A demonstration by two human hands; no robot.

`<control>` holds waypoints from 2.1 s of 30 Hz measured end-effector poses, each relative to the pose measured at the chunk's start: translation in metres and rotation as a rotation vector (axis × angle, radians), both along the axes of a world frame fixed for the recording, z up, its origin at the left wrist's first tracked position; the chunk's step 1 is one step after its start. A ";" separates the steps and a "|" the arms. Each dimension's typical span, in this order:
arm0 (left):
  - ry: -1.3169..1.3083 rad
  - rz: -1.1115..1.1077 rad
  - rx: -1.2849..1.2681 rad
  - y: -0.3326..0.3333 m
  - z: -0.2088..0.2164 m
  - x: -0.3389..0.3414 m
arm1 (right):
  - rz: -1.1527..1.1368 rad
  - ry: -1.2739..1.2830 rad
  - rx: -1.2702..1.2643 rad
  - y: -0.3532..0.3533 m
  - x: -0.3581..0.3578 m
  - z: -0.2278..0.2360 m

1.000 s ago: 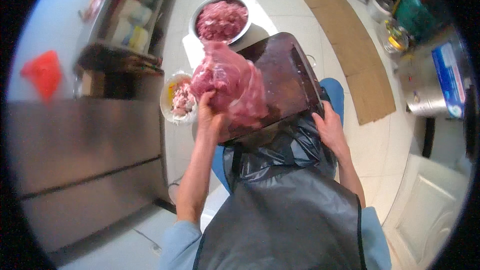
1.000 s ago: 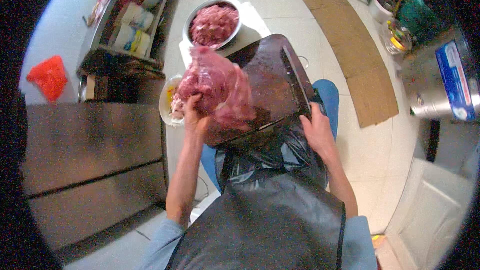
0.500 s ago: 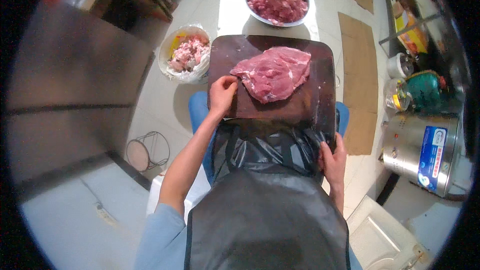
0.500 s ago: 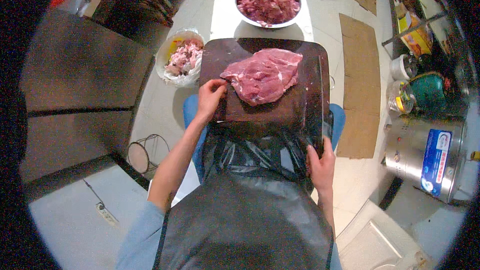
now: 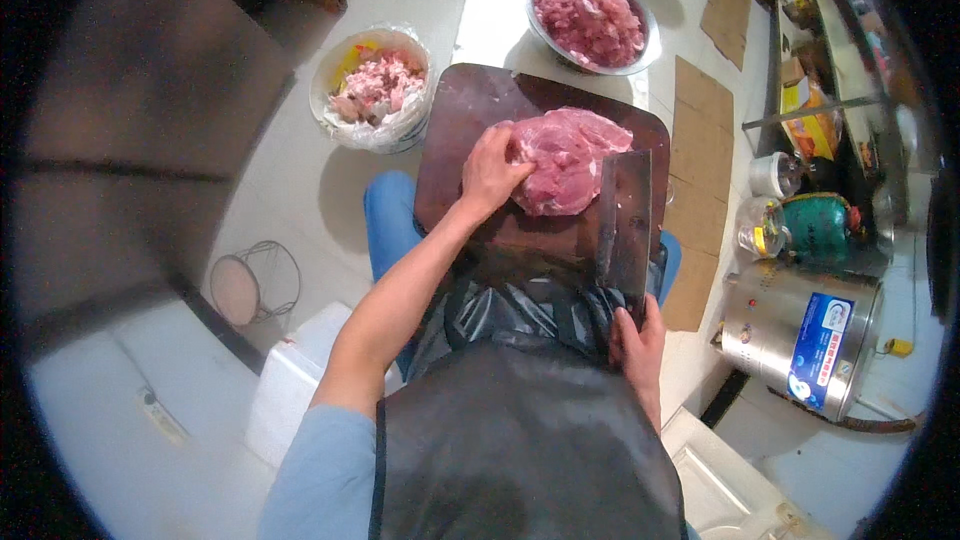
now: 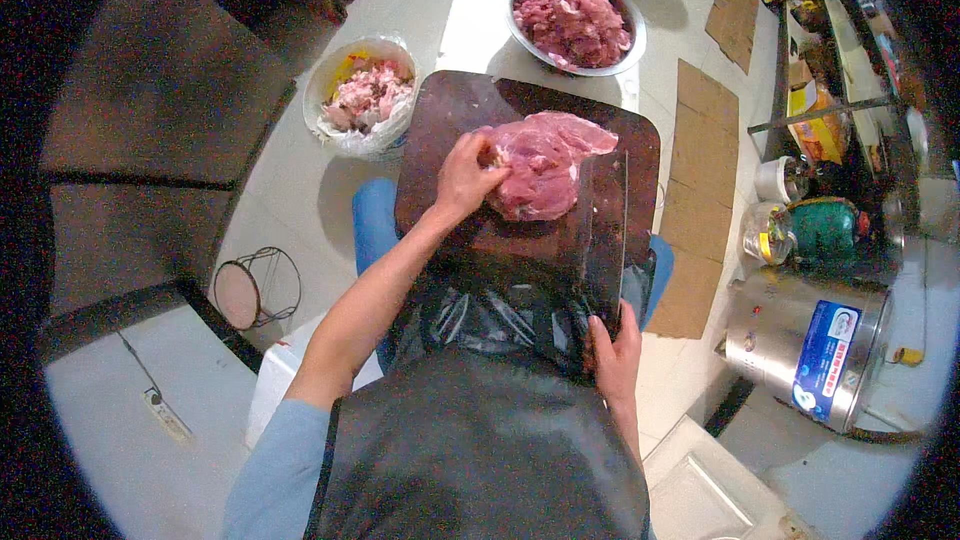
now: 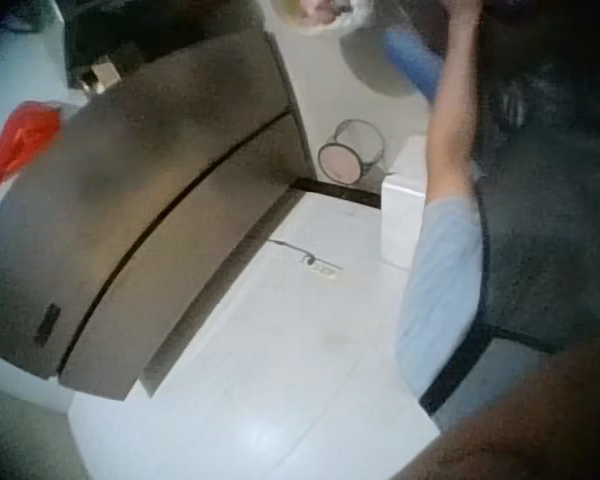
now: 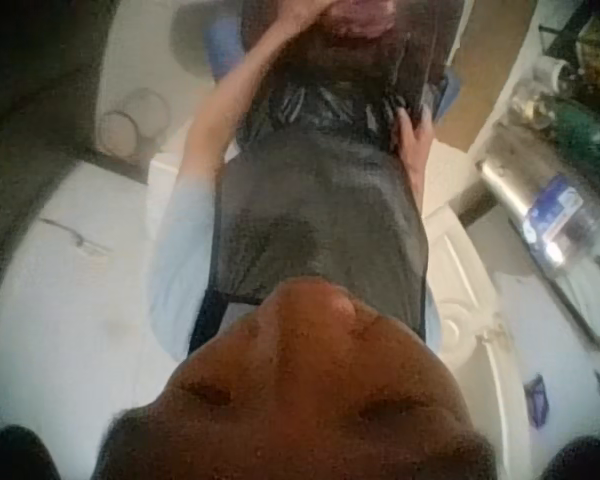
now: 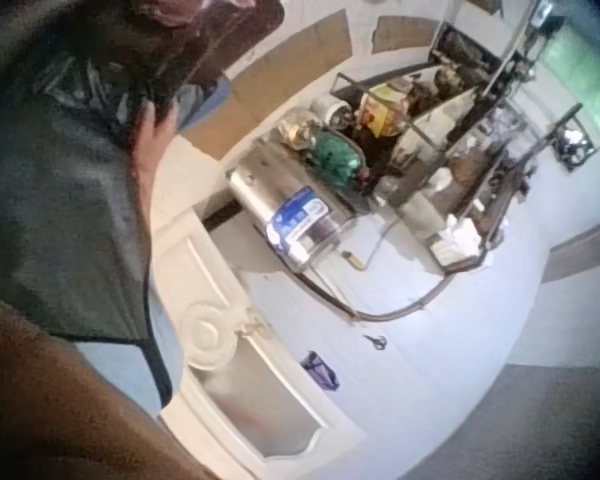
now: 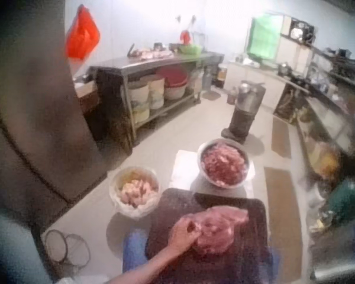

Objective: The person uses a large cleaver to slice a piece of raw meat into smaller chunks on a wooden cutting board. They repeatedly cut the meat and transfer the pieces into a white bowl. The person also wipes the blade of the cleaver with a white cloth during the process.

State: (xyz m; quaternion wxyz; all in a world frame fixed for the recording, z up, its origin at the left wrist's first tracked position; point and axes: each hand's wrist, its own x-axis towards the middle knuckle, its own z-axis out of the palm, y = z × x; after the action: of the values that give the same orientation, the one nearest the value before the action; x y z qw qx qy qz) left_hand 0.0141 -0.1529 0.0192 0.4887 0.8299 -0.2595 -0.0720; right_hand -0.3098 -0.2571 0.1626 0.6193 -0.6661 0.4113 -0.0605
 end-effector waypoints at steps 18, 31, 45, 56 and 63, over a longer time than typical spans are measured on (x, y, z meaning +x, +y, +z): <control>0.141 -0.507 0.297 -0.005 -0.017 0.098 | 0.364 0.113 -0.176 0.010 0.012 0.013; 0.354 -0.506 -0.031 0.034 0.002 0.006 | 0.196 0.203 -0.234 0.017 -0.036 0.025; -0.385 0.020 0.076 0.051 0.005 -0.005 | 0.110 0.182 -0.051 0.037 -0.017 -0.022; -0.484 -0.435 0.149 -0.004 0.013 -0.018 | 0.053 0.060 0.097 0.033 -0.030 -0.038; -0.340 -0.352 0.093 0.026 0.011 -0.015 | 0.159 0.018 -0.013 0.028 -0.034 -0.043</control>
State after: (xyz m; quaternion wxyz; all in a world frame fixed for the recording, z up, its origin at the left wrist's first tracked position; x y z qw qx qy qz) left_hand -0.0006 -0.1273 0.0301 0.3793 0.7938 -0.4747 -0.0273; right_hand -0.3433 -0.2293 0.1200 0.6141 -0.7012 0.3622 -0.0077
